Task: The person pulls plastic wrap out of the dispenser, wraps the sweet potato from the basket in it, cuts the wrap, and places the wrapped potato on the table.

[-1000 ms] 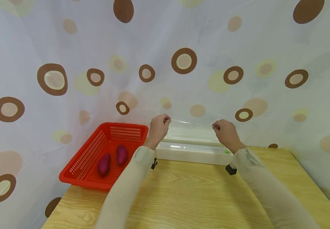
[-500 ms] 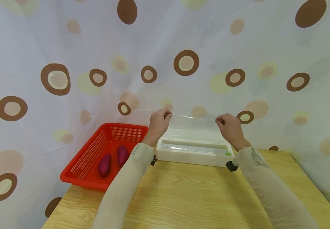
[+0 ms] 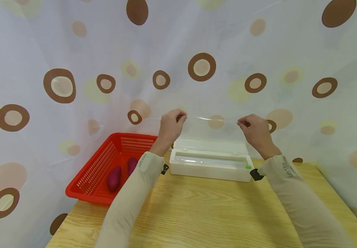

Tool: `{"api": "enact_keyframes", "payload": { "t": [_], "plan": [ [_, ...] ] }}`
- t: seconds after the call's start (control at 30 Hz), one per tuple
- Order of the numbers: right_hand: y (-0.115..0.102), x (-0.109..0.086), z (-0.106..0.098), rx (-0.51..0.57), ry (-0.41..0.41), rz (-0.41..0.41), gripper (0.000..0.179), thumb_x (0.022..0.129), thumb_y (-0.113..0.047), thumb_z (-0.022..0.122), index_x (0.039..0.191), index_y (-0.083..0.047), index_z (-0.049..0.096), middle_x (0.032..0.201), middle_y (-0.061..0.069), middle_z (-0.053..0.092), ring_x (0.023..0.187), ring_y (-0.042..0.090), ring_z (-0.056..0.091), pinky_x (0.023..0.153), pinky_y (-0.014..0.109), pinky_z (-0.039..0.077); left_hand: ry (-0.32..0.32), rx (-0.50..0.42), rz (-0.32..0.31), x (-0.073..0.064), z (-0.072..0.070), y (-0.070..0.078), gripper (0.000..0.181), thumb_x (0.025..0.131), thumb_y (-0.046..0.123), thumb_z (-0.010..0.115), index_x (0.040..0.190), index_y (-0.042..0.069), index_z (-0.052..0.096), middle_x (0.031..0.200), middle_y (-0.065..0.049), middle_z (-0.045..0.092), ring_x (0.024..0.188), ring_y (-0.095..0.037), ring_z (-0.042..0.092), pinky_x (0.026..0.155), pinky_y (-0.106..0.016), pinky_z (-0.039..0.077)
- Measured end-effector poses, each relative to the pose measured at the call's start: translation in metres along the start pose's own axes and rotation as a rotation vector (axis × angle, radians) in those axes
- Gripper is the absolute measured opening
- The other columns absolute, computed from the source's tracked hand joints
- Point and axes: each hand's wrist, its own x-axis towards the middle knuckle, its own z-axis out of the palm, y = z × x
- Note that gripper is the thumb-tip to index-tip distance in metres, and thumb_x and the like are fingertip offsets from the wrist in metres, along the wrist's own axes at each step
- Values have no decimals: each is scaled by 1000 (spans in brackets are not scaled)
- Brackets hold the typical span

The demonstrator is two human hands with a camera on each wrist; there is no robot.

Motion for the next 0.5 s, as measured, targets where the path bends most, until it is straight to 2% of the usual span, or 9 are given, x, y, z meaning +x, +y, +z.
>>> {"api": "enact_keyframes", "payload": {
  "t": [0.2, 0.5],
  "plan": [
    [-7, 8, -14, -12, 50, -55, 6, 85, -3, 68, 87, 2, 71, 79, 15, 64, 71, 29, 60, 65, 44, 47, 25, -10, 54, 7, -8, 8, 10, 92, 9, 62, 93, 2, 69, 85, -6, 67, 73, -15, 59, 68, -24, 49],
    [-18, 12, -31, 4, 109, -101, 5, 83, -2, 71, 87, 1, 72, 79, 13, 65, 71, 27, 62, 65, 42, 49, 35, -54, 69, 8, -23, 22, 10, 92, 8, 62, 94, 2, 69, 88, -7, 67, 76, -16, 59, 69, -25, 49]
  ]
}}
